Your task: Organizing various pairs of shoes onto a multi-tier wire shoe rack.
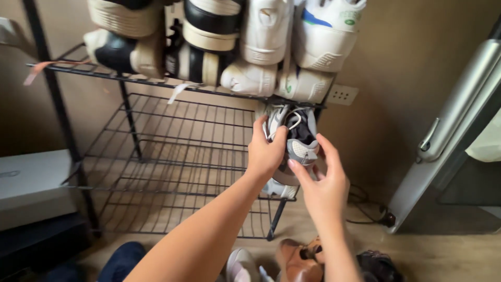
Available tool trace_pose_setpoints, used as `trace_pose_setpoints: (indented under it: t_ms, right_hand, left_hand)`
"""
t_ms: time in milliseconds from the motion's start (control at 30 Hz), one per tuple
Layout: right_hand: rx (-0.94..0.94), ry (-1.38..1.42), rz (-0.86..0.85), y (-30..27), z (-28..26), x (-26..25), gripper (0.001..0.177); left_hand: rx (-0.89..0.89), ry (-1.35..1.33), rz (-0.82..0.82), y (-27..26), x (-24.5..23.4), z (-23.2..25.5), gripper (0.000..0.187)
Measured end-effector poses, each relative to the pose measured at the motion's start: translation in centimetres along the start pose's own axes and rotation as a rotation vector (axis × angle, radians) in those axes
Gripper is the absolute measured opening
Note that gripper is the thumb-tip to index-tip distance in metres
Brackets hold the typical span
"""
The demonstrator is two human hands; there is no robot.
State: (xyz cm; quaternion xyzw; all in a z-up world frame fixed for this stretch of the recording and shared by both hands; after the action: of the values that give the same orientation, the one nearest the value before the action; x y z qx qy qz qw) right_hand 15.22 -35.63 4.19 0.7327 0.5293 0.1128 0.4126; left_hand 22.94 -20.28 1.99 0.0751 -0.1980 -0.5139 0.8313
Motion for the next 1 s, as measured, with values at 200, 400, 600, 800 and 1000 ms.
trace_pose_setpoints:
  t_ms: [200,400,600,800,1000]
  right_hand:
    - [-0.001,0.122,-0.067,1.2,3.9,1.0,0.068]
    - [-0.092,0.157,-0.097,1.8,5.5,2.3,0.062]
    - [-0.044,0.219,-0.107,2.2,5.5,2.6,0.061]
    - [-0.005,0.348,-0.119,2.1,6.3,2.8,0.059]
    - [0.104,0.192,-0.15,1.3,3.9,2.0,0.064]
  left_hand:
    - [0.054,0.002,-0.011,1.9,2.0,-2.2,0.069]
    - [0.09,-0.042,0.004,4.1,2.8,-4.2,0.065]
    - [0.067,0.014,-0.13,5.8,3.0,-5.6,0.078]
    - [0.026,-0.075,-0.265,4.7,3.0,-4.9,0.095]
    - [-0.046,-0.121,-0.392,3.0,1.9,-5.0,0.101]
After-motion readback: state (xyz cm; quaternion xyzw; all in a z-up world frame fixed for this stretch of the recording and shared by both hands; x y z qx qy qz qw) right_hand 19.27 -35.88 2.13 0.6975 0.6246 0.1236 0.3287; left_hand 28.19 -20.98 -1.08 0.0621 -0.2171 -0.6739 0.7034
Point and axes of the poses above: each hand's wrist, its own y-axis towards the middle knuckle, its own x-axis out of the palm, z = x × y, the point moved 5 cm from there along y, towards the middle knuckle, and after that the axes turned 8 degrees about -y, right-handed, at the moved point
